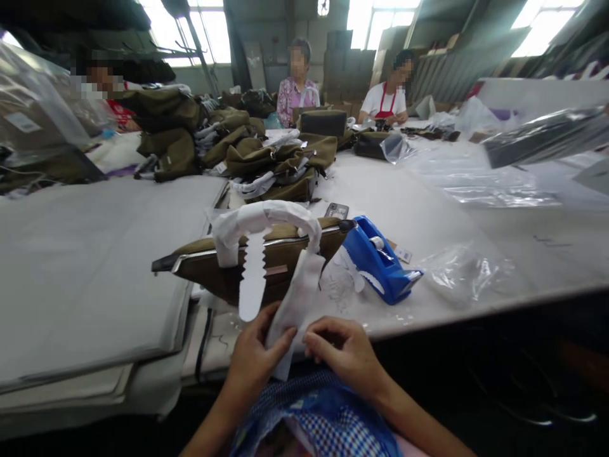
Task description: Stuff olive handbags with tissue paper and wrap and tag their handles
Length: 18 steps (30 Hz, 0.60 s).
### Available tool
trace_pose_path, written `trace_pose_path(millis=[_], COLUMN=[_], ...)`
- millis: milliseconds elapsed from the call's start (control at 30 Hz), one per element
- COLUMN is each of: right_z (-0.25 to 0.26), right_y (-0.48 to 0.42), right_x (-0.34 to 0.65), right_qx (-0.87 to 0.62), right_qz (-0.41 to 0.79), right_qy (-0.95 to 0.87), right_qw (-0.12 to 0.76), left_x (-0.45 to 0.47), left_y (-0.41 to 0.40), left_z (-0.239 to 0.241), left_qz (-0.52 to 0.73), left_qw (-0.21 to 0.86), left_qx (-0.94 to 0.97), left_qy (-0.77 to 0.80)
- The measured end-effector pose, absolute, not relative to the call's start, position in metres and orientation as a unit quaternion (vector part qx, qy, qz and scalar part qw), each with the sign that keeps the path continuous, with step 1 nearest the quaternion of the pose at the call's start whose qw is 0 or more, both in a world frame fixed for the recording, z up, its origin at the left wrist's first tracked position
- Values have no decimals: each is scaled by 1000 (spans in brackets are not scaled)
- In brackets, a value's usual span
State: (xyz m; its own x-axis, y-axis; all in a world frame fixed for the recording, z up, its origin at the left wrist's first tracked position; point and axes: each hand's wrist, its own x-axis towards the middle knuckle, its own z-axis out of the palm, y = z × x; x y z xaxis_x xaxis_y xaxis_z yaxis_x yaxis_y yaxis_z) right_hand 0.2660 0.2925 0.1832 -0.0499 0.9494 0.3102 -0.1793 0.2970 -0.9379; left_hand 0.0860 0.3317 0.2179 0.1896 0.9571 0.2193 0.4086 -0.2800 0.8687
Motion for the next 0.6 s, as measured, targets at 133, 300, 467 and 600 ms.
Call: trace_pose_path(millis=[133,300,467,600], right_z=[190,193,190,174], right_y=[309,315,320,337], right_x=[247,250,262,267], right_qx=[-389,-462,-551,-442], right_qz=[435,320,225,456], right_qy=[-564,-626,-651,-620], right_qw=[584,541,472,462], left_x=[77,72,75,81], left_y=[331,328,324,320], left_z=[209,208,219,227], left_qz=[390,375,386,392], left_qw=[297,249,338,453], left_qx=[716,725,691,656], left_qy=[497,521,509,460])
